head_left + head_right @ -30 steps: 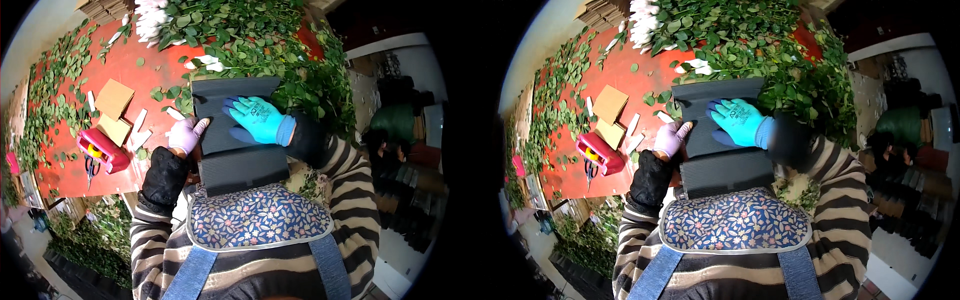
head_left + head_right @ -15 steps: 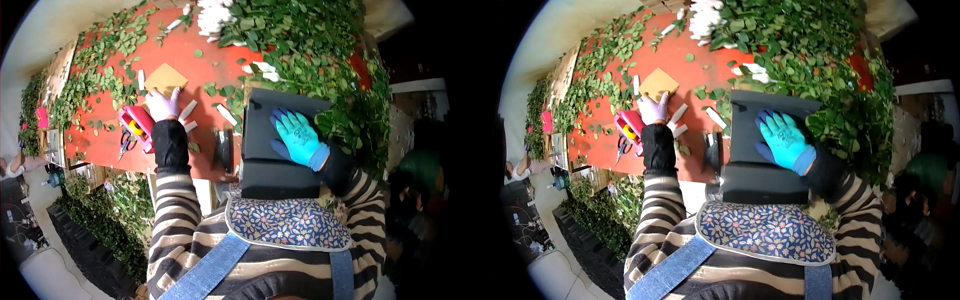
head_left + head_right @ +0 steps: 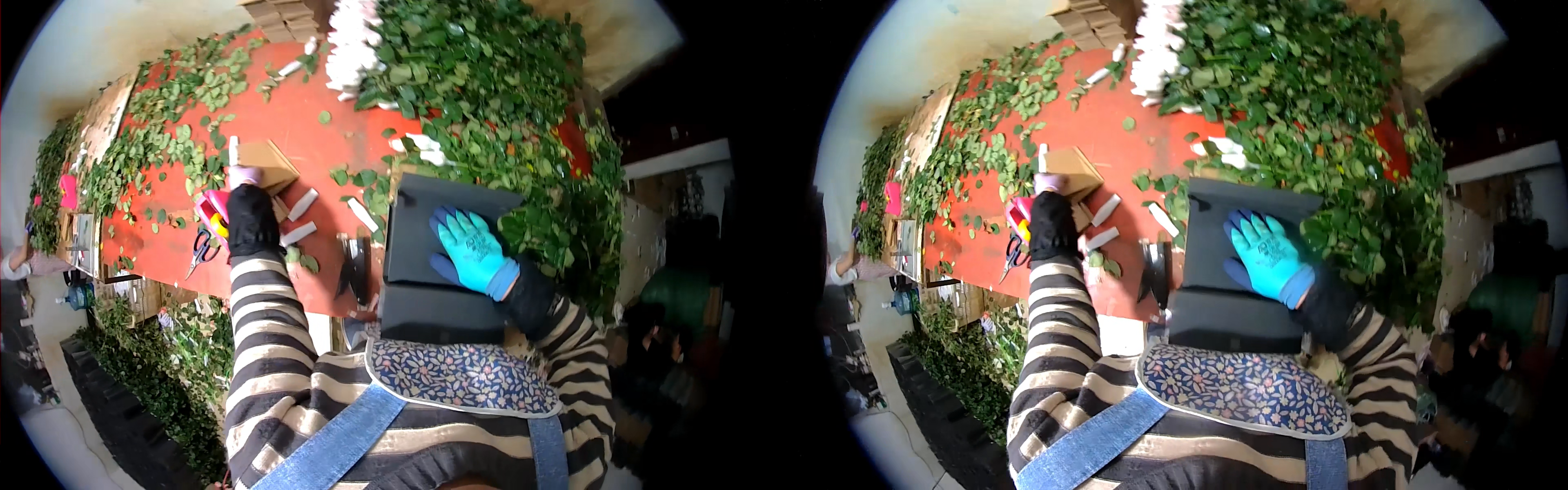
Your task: The person arranges roses into a black box by hand, trimming stems with shears and securing them in place before closing the box.
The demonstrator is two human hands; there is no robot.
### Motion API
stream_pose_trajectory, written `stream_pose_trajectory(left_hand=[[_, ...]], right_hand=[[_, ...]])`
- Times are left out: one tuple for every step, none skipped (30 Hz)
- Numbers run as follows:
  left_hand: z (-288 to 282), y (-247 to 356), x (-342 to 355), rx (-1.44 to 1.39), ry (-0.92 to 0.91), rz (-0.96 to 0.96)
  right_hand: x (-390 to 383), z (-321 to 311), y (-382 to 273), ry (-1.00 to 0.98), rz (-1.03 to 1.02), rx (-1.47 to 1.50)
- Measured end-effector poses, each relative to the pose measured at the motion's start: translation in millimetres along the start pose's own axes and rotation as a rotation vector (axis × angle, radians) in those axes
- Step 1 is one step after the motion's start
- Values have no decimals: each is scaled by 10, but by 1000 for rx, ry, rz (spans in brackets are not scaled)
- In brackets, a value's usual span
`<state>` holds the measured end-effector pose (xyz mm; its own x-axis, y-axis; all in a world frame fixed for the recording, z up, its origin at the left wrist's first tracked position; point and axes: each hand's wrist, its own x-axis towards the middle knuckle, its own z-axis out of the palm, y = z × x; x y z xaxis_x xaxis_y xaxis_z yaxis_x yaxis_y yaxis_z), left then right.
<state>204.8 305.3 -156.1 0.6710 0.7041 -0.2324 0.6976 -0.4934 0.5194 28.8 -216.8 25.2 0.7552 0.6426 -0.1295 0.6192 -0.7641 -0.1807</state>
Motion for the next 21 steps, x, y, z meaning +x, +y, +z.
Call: stream_pose_trajectory(left_hand=[[-333, -523, 347, -30, 133, 44], [-486, -835, 338, -68, 87, 81], [-388, -645, 294, -108, -25, 167], [-327, -581, -29, -607, -149, 232], [-412, -311, -498, -659, -240, 230], [-664, 76, -1214, -759, -323, 210], [-964, 438, -1937, -943, -527, 195], [-1030, 365, -2211, -1007, -741, 252], [-1011, 362, -2483, -668, -915, 259], [-914, 542, -2950, -547, -1045, 259], [-807, 724, -3383, -707, -1236, 294], [-702, 908, -3627, -647, -1346, 251], [-556, 1009, -3659, -481, -1411, 180], [-335, 1007, -3629, -409, -1387, 185], [-211, 1016, -3594, -365, -1361, 202], [-122, 1013, -3561, -322, -1334, 217], [-76, 1031, -3557, -364, -1330, 214], [-73, 1041, -3590, -328, -1297, 262], [-66, 1059, -3620, -289, -1265, 308], [-67, 1028, -3610, -329, -1237, 286], [-23, 972, -3575, -297, -1224, 292]], right_hand=[[70, -35, -58, 50, -77, 32], [115, 10, -63, 67, -115, 12], [45, 12, -8, 42, -58, 19], [39, 37, 37, 26, -37, 17], [-8, 90, 72, 21, -3, 21], [-41, 114, 96, 38, 8, 25], [-37, 94, 97, 72, -3, 30], [-17, 60, 81, 72, -21, 36], [-27, 38, 88, 55, -21, 64], [-37, 15, 112, 36, -28, 87], [-37, -49, 152, -158, -7, 18], [8, 8, 225, -143, -81, -21], [3, 19, 251, -25, -109, 55], [7, 35, 307, 91, -144, 127], [33, 58, 391, 22, -172, 118], [19, 32, 464, 8, -197, 134], [-5, -12, 489, 93, -193, 176], [-53, -45, 491, 195, -204, 224], [-97, -86, 450, 264, -172, 199], [-109, -161, 411, 152, -126, 68], [-110, -347, 279, 82, -81, 9]])
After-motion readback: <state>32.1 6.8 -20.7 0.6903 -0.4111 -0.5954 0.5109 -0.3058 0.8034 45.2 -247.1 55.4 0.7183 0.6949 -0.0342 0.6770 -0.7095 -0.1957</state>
